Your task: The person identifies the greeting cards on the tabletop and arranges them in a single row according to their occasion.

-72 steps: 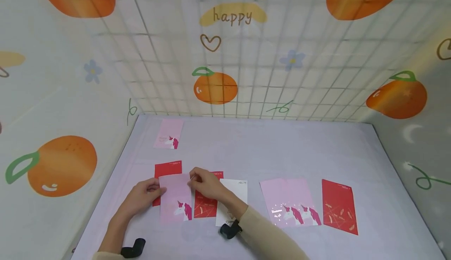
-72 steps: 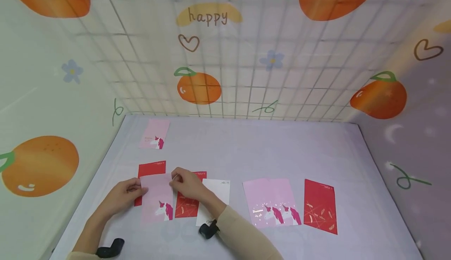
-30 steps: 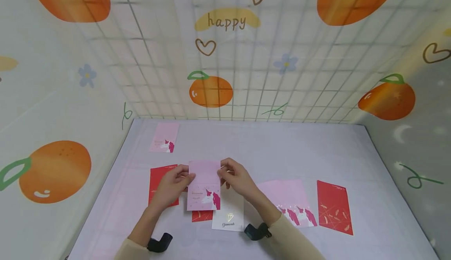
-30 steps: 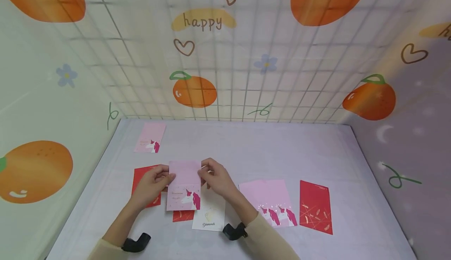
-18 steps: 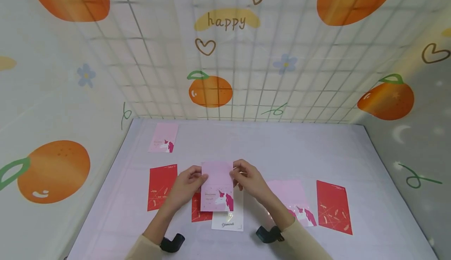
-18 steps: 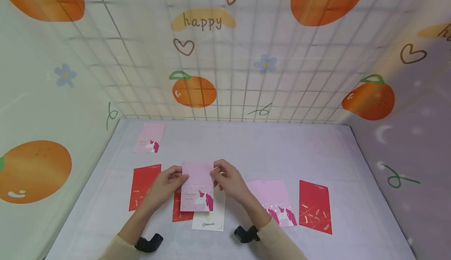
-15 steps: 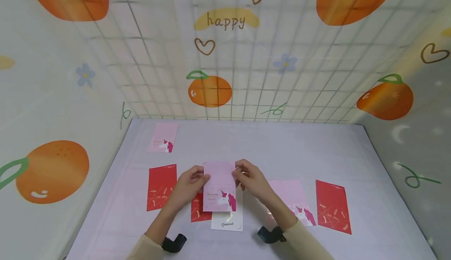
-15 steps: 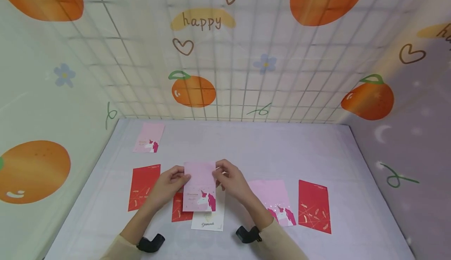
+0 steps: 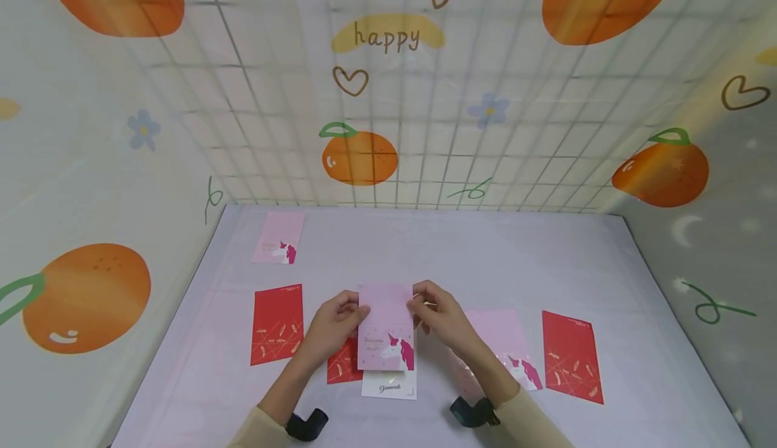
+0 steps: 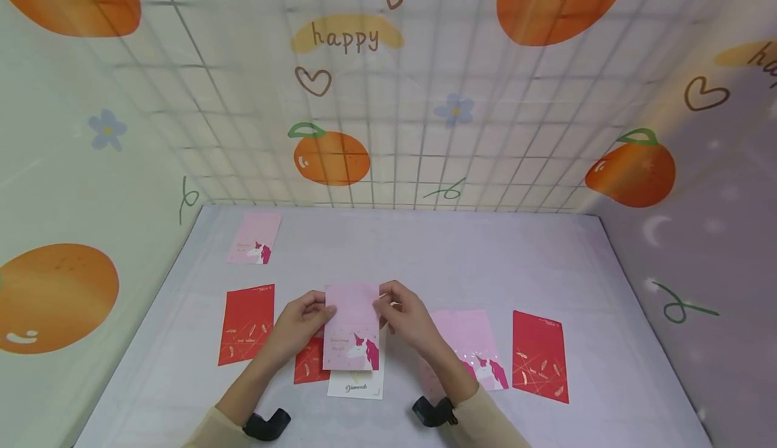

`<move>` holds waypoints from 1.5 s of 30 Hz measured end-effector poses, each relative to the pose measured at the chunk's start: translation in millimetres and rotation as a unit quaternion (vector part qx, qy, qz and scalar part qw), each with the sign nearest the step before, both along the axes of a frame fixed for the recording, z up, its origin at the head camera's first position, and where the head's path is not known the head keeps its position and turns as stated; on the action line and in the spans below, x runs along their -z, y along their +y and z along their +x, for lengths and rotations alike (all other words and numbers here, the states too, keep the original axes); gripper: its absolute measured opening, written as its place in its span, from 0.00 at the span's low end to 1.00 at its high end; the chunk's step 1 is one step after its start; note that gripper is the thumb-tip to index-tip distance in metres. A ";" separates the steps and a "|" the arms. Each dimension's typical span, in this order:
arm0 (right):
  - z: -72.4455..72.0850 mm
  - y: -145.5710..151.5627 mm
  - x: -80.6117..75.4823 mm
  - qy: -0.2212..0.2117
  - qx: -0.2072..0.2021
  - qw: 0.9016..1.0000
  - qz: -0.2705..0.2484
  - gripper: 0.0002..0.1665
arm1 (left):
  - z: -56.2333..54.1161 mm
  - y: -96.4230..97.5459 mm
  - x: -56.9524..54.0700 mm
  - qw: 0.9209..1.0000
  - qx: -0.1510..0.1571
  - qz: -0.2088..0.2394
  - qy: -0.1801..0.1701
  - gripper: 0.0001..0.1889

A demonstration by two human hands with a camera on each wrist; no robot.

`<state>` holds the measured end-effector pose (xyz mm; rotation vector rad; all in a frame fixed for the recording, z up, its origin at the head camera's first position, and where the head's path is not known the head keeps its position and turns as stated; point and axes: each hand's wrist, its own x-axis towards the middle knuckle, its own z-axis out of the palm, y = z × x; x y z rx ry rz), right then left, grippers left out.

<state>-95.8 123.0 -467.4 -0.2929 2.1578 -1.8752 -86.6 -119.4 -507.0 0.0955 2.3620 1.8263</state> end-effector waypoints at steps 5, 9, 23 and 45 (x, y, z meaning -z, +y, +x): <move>-2.2 2.0 1.6 -0.005 0.007 1.000 -0.005 0.08 | 0.2 1.2 0.4 1.000 0.003 0.009 0.002 0.16; -10.1 7.5 14.9 -0.004 0.018 1.000 -0.010 0.09 | 1.4 1.6 0.8 1.000 0.007 0.016 0.000 0.18; -20.5 23.4 15.9 0.000 0.044 0.999 -0.010 0.09 | 11.6 -5.3 4.6 0.996 0.054 0.048 -0.041 0.19; -13.5 21.5 1.0 0.005 0.035 0.999 -0.018 0.10 | 15.6 -4.3 5.6 0.993 0.085 0.068 -0.046 0.15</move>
